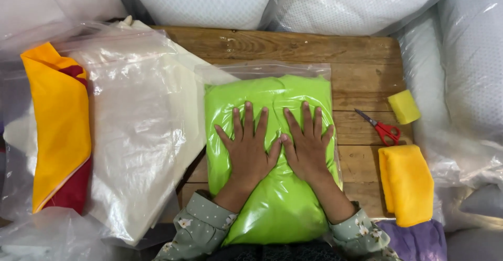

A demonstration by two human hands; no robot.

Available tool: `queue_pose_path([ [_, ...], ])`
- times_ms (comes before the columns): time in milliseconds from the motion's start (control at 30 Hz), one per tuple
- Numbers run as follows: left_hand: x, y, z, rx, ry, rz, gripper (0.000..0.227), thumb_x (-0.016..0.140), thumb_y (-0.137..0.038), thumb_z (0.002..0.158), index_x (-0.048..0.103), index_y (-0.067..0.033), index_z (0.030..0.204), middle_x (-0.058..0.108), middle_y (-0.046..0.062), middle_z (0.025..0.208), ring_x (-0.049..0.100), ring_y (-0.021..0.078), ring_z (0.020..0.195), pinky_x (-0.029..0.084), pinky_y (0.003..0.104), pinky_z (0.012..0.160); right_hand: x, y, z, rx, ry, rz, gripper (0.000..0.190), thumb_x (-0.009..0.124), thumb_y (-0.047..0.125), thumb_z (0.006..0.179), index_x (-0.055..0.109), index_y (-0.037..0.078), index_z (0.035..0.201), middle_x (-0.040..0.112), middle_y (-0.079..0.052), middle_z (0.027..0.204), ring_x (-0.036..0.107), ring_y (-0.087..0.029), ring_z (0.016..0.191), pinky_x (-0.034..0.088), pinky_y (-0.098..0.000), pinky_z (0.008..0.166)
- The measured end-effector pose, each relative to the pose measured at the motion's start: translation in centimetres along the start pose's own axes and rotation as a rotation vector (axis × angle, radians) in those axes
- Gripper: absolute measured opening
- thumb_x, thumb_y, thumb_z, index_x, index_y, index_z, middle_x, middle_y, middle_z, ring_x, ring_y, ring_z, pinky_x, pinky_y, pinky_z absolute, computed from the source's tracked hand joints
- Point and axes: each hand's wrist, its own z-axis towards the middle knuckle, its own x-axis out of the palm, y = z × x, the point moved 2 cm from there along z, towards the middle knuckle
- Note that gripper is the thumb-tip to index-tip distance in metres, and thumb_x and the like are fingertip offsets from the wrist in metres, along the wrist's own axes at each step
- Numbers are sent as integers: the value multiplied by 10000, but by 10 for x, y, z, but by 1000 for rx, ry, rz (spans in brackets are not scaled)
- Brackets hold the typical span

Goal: Stuffing a green pillowcase with fiberfill, smoothing it out, and then placing it into a plastic bag for packaging.

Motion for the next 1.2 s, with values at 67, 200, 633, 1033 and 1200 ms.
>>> queue_pose_path([
  [67, 10, 2, -3, 4, -50, 39, 766, 499, -585, 953, 353, -220, 1611, 249, 215, 1681, 130, 479, 1556, -78, 838, 1064, 16, -13, 1, -40, -84, -51, 604, 262, 498, 1052, 266, 345, 1636, 59, -155, 1719, -62, -436, 1560, -50, -786, 1104],
  [200, 18, 4, -1, 10, -81, 60, 780, 532, -577, 936, 354, -231, 1612, 244, 206, 1686, 126, 474, 1559, -69, 840, 1065, 23, -18, 6, -44, -118, -63, 604, 257, 511, 1053, 267, 351, 1636, 70, -145, 1721, -52, -424, 1561, -45, -788, 1103],
  [633, -8, 11, -7, 50, 8, -135, 669, 510, -517, 964, 465, -190, 1545, 286, 202, 1671, 147, 470, 1560, -42, 825, 1100, 2, -20, 0, -92, -69, 53, 623, 300, 586, 1032, 330, 364, 1613, 97, -118, 1721, -26, -393, 1574, 6, -768, 1136],
  [1033, -20, -16, -110, 145, 121, -132, 802, 476, -562, 966, 299, -138, 1623, 131, 217, 1709, 29, 507, 1549, -52, 833, 1078, 11, 2, -102, -129, -61, -104, 595, 364, 460, 1054, 338, 276, 1619, 130, -200, 1708, -5, -419, 1574, -7, -722, 1164],
  [1200, -2, -10, -116, 210, -112, -7, 826, 489, -592, 924, 309, -214, 1635, 181, 147, 1727, 56, 443, 1580, -60, 797, 1118, 36, -8, -102, -202, -268, -132, 569, 287, 479, 1086, 372, 280, 1613, 140, -159, 1726, -14, -374, 1588, -74, -671, 1173],
])
